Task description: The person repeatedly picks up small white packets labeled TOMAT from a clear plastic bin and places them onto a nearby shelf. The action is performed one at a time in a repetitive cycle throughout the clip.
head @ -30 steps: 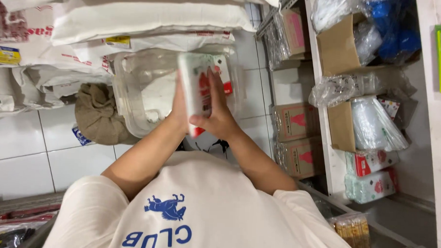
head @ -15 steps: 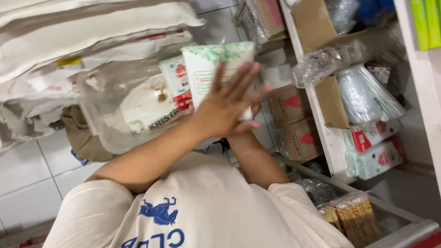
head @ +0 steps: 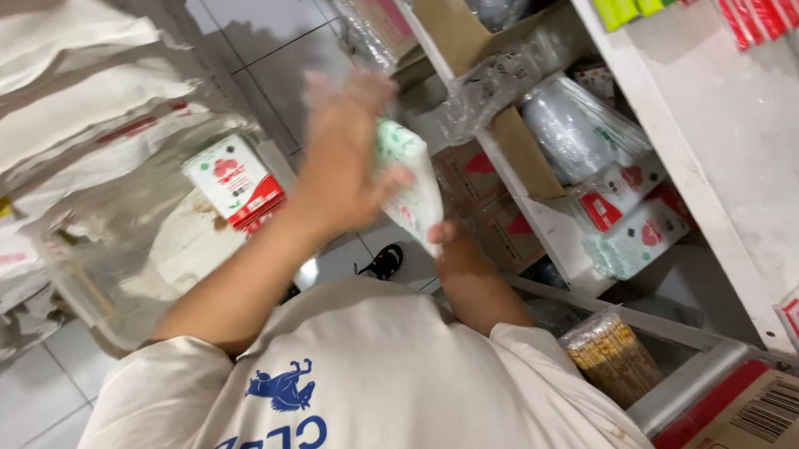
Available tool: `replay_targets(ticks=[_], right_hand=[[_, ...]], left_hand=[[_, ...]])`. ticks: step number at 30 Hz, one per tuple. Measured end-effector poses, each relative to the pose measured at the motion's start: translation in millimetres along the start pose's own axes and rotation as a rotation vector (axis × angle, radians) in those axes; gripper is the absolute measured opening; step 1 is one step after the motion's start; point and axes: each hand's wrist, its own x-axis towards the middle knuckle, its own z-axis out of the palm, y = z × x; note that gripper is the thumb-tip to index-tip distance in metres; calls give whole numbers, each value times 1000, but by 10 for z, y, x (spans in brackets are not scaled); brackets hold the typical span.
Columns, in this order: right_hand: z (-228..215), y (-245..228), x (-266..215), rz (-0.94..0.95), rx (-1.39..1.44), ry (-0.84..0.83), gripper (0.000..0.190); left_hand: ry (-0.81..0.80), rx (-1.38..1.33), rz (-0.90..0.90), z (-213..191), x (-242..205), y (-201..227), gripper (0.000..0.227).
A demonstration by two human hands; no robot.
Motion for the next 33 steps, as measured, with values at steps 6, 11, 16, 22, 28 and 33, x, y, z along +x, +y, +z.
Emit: replay_targets(ticks=[6, 11, 16, 22, 28, 33], right_hand=[[-274, -595, -441, -86, -139, 30, 104], [-482, -1188, -731, -199, -561, 40, 103], [-583, -1616, -1173, -365, -1207, 180, 101], [-599, -2163, -1706, -350, -1870, 577, 103], [-484, -2676, -2307, -347, -2048, 1029, 102], [-543, -2712, -3030, -806, -982, 1409, 62]], left_hand=[[-188, -464, 545, 558, 336, 1011, 79], [-44, -409, 342, 930, 649, 1144, 73], [-9, -675, 181, 1116, 1037, 1174, 81], [-671, -761, -201, 1767, 1614, 1341, 63], [-714, -996, 242, 2557, 2181, 1862, 49], [-992, -1293, 147, 2926, 2623, 2473, 52]])
